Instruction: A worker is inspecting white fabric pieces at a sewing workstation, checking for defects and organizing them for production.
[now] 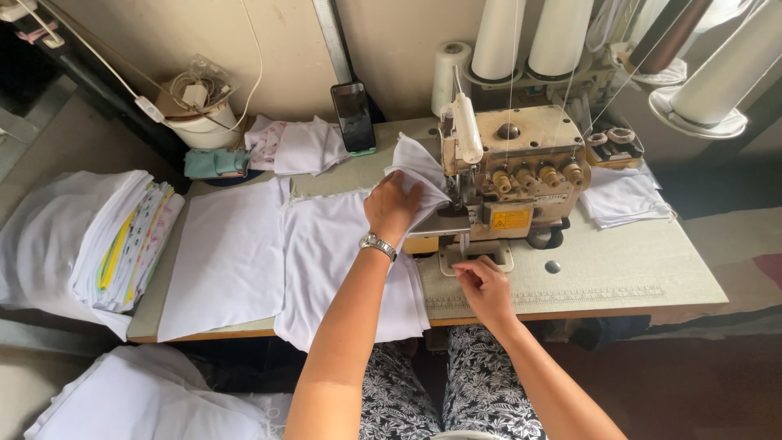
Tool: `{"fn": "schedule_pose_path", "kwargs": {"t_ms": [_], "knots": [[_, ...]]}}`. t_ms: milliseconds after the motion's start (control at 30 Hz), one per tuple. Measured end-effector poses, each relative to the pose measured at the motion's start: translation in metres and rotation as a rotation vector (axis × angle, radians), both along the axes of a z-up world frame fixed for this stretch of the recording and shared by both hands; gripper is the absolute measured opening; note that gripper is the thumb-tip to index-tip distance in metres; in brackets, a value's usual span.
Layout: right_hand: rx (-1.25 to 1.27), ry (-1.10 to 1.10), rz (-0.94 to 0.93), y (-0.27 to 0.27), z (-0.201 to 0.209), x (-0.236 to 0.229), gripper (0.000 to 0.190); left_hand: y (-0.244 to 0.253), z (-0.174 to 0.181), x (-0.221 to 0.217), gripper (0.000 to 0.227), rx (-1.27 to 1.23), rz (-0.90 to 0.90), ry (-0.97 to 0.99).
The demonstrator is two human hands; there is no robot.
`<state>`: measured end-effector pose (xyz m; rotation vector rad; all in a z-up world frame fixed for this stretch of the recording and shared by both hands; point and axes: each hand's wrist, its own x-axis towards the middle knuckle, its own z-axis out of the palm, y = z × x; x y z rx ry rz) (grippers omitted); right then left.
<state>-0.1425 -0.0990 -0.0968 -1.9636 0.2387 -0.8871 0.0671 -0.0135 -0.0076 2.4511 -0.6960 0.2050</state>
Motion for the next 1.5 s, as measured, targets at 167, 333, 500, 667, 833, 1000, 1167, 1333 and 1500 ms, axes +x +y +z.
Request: {"fn": "schedule_pose_path", "kwargs": {"t_ms": [167, 333, 500, 667, 833, 1000, 1167, 1333, 1500], "knots": [[-0.027, -0.011, 0.006, 0.003, 0.001, 0.001, 0.013, -0.006, -0.003, 0.009, 0.039, -0.033, 0.050, 0.088], [-0.047, -0.001, -0.003, 0.003, 0.001, 0.000, 0.012, -0.010, -0.012, 0.022, 0.043, -0.066, 0.077, 0.105], [-0.048, 0.020, 0.007, 0.002, -0.002, 0.000, 0.012, -0.004, -0.004, 0.020, 0.043, -0.163, 0.167, 0.135], [-0.030, 0.041, 0.023, 0.001, 0.001, -0.001, 0.012, 0.005, -0.030, 0.037, 0.032, -0.422, 0.189, 0.197], [-0.014, 0.062, 0.035, 0.001, -0.001, 0.003, 0.011, 0.018, -0.075, 0.062, 0.029, -0.838, 0.222, 0.481], [0.176, 0.125, 0.034, 0.000, 0.001, 0.004, 0.028, 0.042, -0.025, -0.004, 0.064, -1.285, 0.345, 0.857], [0.381, 0.191, 0.135, 0.018, 0.065, -0.007, 0.041, 0.073, -0.016, -0.056, 0.053, -1.290, 0.285, 1.024], [0.519, 0.213, 0.278, 0.023, 0.086, -0.002, 0.048, 0.089, -0.029, -0.100, 0.024, -1.157, 0.052, 1.324], [0.444, 0.112, -0.022, 0.000, 0.049, 0.013, 0.013, 0.081, -0.029, -0.132, 0.026, -0.962, -0.105, 1.496]]}}
